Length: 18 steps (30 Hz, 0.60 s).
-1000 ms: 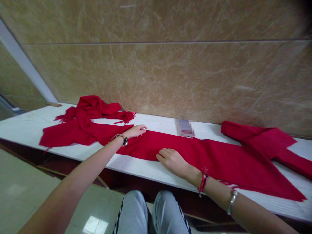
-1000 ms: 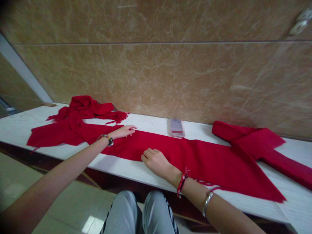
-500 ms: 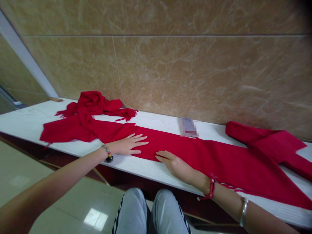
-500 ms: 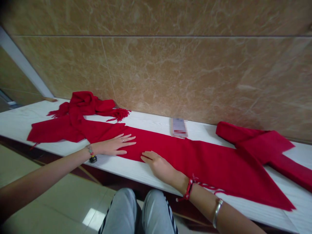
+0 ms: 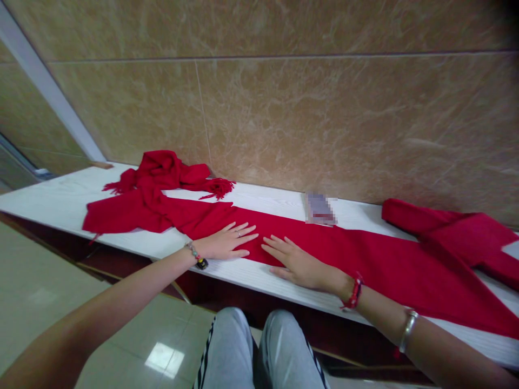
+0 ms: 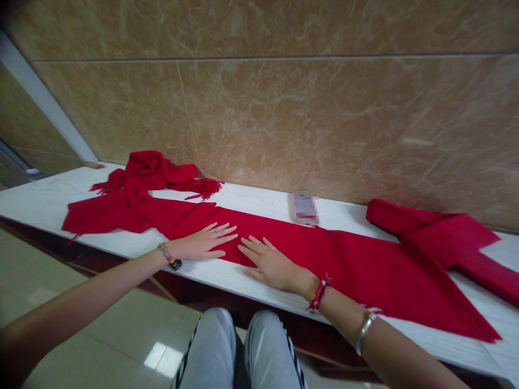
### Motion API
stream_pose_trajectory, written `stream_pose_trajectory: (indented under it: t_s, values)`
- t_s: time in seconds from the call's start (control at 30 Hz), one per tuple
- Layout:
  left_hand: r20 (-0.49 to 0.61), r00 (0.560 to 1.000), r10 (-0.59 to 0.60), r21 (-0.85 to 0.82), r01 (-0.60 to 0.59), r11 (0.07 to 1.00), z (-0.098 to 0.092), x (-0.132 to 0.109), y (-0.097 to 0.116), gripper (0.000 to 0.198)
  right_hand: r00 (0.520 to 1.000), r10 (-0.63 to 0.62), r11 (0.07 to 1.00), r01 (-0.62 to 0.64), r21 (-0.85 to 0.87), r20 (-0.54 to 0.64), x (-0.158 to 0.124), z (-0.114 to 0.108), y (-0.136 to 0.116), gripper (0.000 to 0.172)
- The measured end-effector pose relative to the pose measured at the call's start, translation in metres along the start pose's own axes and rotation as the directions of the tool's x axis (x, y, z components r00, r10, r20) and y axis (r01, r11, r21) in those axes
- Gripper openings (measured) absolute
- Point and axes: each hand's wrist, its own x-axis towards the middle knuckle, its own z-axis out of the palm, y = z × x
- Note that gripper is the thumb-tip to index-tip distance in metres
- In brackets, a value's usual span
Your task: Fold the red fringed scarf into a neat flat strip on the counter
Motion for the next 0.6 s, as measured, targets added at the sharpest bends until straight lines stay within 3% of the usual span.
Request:
stream_pose_trajectory:
  t_s: [0.13,0.27,0.4,0.5,0.6]
  values:
    - [0.012,1.0,0.01,-0.025,-0.01,1.0,0.006,-0.003,-0.002,0.057,0.999,-0.027,0.997,0.029,-0.072,0.031,0.001,0.015,0.004,0.051]
    - [0.065,0.997,0.037,-0.167,-0.025,0.986,-0.013,0.009,-0.019,0.05,0.997,-0.034,0.986,0.022,-0.163,-0.074,0.003,0.016,-0.001,0.045]
    - [-0.02,0.999,-0.029,-0.241,0.023,0.97,-0.032,0.051,-0.042,0.046,0.993,-0.05,0.952,0.016,-0.307,-0.103,0.016,0.003,-0.022,0.027]
    - [0.042,0.996,-0.074,-0.324,0.083,0.942,-0.032,0.089,-0.058,0.044,0.998,-0.053,0.922,0.041,-0.384,-0.02,0.027,-0.006,-0.04,0.023]
    - [0.086,0.992,-0.088,-0.357,0.113,0.927,-0.026,0.119,-0.071,0.042,0.998,-0.06,0.899,0.039,-0.437,-0.033,0.035,-0.006,-0.049,0.022]
